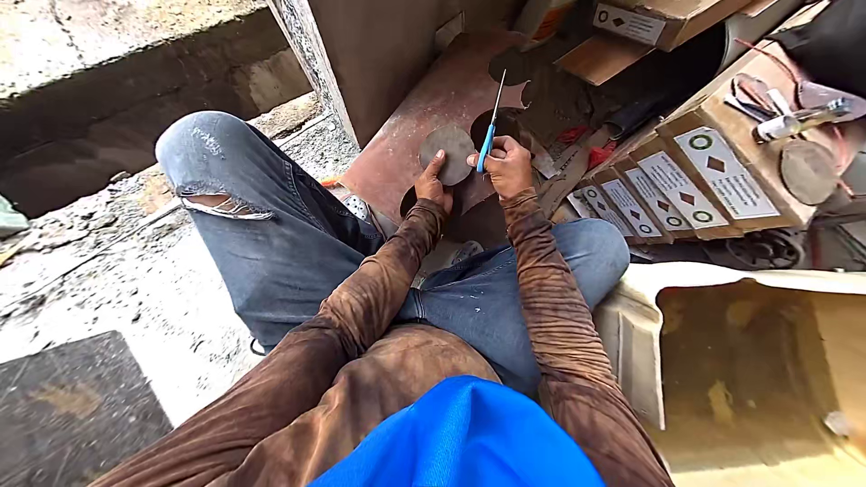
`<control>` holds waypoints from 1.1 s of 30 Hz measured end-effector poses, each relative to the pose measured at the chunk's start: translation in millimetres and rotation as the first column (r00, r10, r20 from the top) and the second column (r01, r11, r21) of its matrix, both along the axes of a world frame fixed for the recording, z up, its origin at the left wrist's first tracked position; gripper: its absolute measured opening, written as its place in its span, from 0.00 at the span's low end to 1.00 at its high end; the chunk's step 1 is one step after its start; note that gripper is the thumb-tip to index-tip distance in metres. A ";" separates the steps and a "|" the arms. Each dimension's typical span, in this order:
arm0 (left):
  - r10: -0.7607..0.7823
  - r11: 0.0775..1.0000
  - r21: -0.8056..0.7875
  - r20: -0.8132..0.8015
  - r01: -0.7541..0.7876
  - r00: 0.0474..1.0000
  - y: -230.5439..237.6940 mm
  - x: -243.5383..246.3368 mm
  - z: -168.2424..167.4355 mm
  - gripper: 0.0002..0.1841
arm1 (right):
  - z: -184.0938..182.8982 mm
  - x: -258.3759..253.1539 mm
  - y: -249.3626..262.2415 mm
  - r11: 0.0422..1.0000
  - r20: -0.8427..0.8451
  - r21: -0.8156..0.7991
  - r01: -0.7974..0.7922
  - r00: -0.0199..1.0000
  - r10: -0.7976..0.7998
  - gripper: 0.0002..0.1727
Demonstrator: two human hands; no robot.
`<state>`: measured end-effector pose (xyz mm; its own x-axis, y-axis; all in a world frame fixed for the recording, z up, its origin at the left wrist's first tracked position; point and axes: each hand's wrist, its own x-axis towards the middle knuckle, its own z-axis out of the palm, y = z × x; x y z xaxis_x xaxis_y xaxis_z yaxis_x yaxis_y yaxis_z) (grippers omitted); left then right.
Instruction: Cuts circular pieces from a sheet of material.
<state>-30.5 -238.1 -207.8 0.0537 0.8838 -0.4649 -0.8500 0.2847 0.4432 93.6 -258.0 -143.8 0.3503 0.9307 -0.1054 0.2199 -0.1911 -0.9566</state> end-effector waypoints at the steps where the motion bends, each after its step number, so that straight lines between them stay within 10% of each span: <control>1: -0.005 1.000 -0.002 0.034 0.005 0.999 0.5 -2.5 -2.8 0.18 | -0.6 1.2 -0.5 0.998 0.003 0.017 -0.064 0.998 0.063 0.31; 12: 0.023 0.996 -0.089 0.134 -0.011 0.991 -2.0 -7.7 -6.4 0.15 | 7.5 6.7 -16.5 0.936 0.026 0.075 -0.344 0.939 0.343 0.35; 33: -0.013 0.998 -0.058 0.045 0.016 0.999 0.5 -6.0 -9.0 0.17 | -20.9 13.8 0.4 0.978 -0.135 0.096 -0.187 0.971 0.199 0.22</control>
<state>-36.4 -237.6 -216.8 0.0880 0.8544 -0.5121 -0.8640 0.3214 0.3877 107.3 -257.6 -164.6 0.1502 0.9867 -0.0619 0.1050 -0.0782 -0.9914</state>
